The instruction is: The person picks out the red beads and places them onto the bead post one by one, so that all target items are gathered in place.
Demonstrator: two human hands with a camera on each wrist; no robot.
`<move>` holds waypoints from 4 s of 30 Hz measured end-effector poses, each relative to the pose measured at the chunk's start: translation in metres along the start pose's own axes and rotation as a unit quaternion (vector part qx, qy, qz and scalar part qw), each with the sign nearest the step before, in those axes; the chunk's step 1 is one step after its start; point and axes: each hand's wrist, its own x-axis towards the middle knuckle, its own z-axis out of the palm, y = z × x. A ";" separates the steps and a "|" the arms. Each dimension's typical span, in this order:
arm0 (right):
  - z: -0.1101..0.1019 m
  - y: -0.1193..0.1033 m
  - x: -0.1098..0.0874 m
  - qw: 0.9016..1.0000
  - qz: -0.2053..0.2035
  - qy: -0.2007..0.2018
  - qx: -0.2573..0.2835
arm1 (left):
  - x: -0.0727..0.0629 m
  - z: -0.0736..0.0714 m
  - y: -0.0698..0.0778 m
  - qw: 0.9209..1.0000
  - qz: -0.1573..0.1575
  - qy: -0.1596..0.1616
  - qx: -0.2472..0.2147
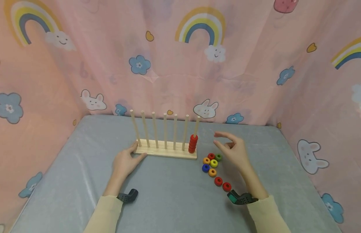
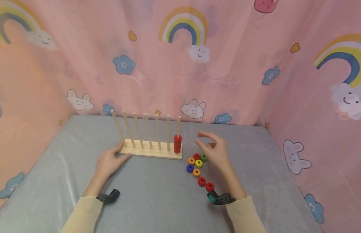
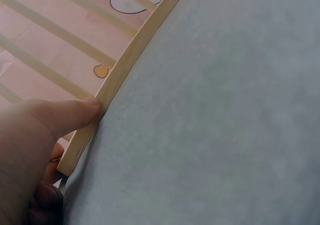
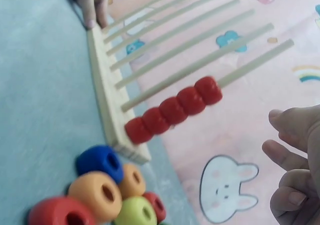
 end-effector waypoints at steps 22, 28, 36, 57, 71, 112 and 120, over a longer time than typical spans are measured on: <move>-0.027 0.038 -0.073 0.996 0.020 -0.073 -0.044 | 0.000 -0.004 0.003 1.000 -0.005 -0.007 0.004; -0.032 0.039 -0.094 0.993 0.043 -0.096 -0.059 | 0.000 -0.004 0.003 1.000 -0.001 -0.005 0.004; -0.035 0.045 -0.110 0.993 0.049 -0.102 -0.038 | 0.000 -0.003 0.004 1.000 -0.001 -0.002 0.007; -0.040 0.066 -0.121 0.983 0.101 -0.154 -0.019 | -0.002 -0.003 0.003 1.000 -0.003 -0.006 0.011; -0.041 0.067 -0.121 0.984 0.089 -0.149 -0.042 | -0.001 -0.002 0.004 1.000 -0.004 -0.003 0.003; -0.046 0.036 -0.089 0.989 0.113 -0.069 -0.073 | -0.001 -0.003 0.003 1.000 0.005 0.002 0.003; -0.040 0.011 -0.064 0.992 0.088 -0.051 -0.070 | -0.001 -0.002 0.002 1.000 -0.001 -0.001 0.011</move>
